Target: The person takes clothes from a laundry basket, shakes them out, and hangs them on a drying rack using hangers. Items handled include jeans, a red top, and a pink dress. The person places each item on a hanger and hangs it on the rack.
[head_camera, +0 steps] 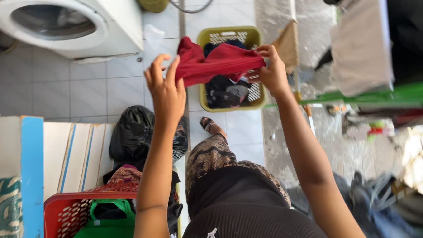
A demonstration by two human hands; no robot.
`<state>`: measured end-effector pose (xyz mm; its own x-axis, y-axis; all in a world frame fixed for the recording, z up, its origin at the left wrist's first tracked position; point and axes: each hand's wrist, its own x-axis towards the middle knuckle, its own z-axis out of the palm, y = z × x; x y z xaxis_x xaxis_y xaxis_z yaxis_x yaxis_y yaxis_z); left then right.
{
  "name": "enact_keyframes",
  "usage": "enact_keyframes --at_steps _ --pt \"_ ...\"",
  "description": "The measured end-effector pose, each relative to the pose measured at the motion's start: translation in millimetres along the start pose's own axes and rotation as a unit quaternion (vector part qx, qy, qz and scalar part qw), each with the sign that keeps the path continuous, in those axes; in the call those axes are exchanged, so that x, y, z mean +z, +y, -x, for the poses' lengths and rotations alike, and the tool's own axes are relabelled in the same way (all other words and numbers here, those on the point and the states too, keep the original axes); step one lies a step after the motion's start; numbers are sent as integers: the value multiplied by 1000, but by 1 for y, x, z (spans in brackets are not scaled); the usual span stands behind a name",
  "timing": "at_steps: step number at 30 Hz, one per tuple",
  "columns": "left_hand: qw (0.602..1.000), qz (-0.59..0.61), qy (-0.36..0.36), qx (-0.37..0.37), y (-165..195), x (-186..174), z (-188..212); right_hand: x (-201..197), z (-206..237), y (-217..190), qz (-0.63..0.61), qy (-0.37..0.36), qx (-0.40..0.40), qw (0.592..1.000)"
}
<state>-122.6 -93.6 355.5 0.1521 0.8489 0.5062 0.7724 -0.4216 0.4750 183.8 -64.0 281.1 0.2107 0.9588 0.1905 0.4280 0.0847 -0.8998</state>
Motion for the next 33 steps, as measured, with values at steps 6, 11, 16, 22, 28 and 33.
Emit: enact_keyframes --at_steps 6,11,16,22,28,33 --pt "993 31 -32 113 69 29 47 -99 129 4 -212 102 17 972" --pt "965 246 -15 94 136 59 81 -173 242 -36 233 165 -10 958" --pt "866 439 -237 32 190 69 95 -242 342 -77 205 180 -110 956" --pt "713 372 -573 156 222 65 85 -274 412 -76 398 215 122 883" --pt "833 230 -375 335 260 51 106 -285 455 -121 256 361 159 883" --pt "839 372 -173 357 210 46 201 -217 513 -71 401 483 -38 778"
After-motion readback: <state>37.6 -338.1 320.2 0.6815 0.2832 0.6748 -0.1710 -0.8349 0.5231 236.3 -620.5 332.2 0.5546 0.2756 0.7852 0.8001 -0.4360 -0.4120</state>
